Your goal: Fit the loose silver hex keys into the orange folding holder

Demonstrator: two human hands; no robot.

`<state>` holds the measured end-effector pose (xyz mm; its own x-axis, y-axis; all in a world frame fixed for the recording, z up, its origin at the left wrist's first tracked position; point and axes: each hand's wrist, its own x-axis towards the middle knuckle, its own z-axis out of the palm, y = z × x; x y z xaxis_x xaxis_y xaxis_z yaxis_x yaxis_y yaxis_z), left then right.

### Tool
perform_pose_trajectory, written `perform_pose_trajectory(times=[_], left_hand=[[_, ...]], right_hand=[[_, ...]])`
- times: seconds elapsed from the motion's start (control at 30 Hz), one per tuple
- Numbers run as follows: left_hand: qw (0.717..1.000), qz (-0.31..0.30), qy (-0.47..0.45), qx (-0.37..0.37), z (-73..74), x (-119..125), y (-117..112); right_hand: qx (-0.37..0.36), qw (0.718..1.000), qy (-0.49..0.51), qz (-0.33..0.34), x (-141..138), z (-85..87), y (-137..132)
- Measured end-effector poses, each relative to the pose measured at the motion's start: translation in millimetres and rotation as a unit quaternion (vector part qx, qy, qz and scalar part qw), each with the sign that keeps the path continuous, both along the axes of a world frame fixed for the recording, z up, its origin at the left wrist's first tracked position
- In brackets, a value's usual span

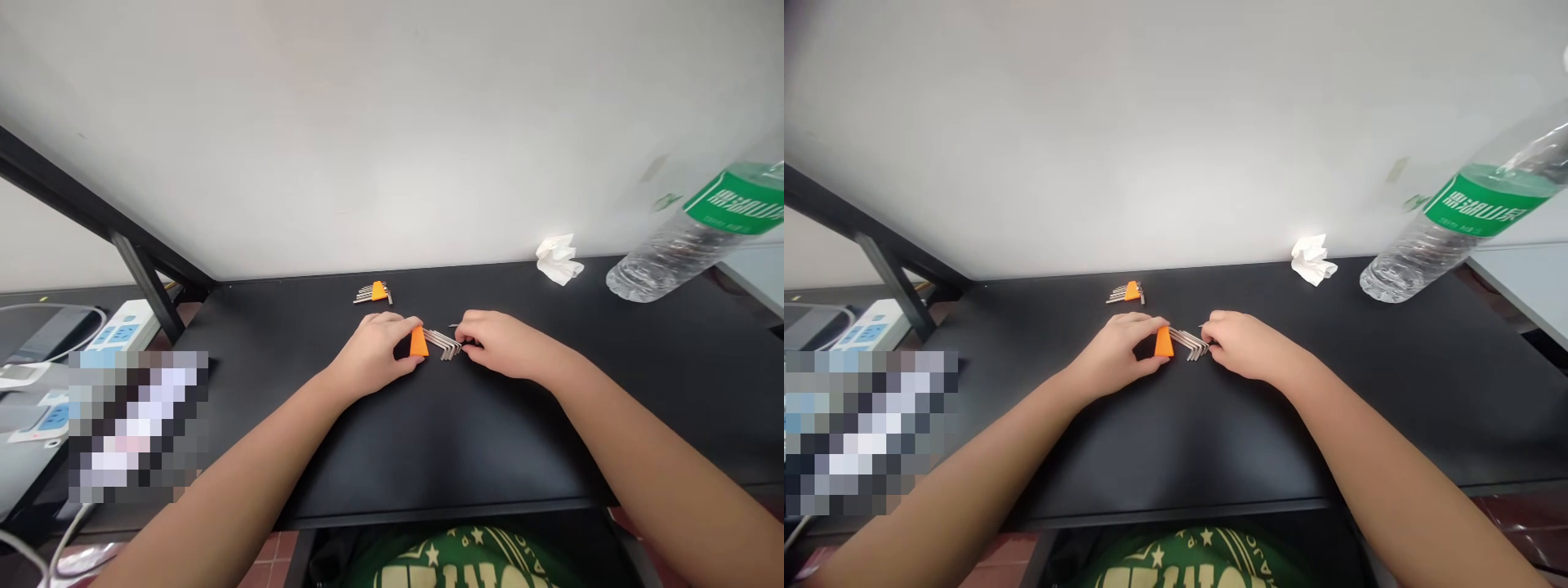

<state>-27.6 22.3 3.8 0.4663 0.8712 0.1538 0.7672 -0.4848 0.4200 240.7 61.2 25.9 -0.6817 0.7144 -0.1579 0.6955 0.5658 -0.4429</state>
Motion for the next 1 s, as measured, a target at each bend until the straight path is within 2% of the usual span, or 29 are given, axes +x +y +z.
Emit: perform_pose_trajectory(times=[0.1, 0.23, 0.4, 0.57, 0.73, 1.0], left_hand=[[1.0, 0.005, -0.012, -0.008, 0.7, -0.3, -0.5], [0.999, 0.027, -0.032, -0.012, 0.3, -3.1, 0.3], [0.998, 0.041, -0.029, -0.021, -0.6, -3.2, 2.0], [0.999, 0.038, -0.024, -0.02, 0.3, -0.5, 2.6], [0.998, 0.04, -0.031, -0.022, 0.7, 0.3, 3.0], [0.998, 0.036, -0.044, -0.028, 2.0, -0.1, 3.1]], right_hand=[[0.014, 1.0, 0.018, -0.005, 6.1, -1.1, 3.9], [0.047, 0.995, 0.061, -0.056, 16.0, -9.1, 15.1], [0.039, 0.996, 0.049, -0.066, 12.5, -17.8, 21.1], [0.026, 0.995, 0.029, -0.094, -2.2, -10.2, 10.3], [-0.007, 0.995, 0.033, -0.093, -13.5, -0.1, -1.4], [-0.063, 0.988, 0.074, -0.123, -10.5, 2.7, -5.1]])
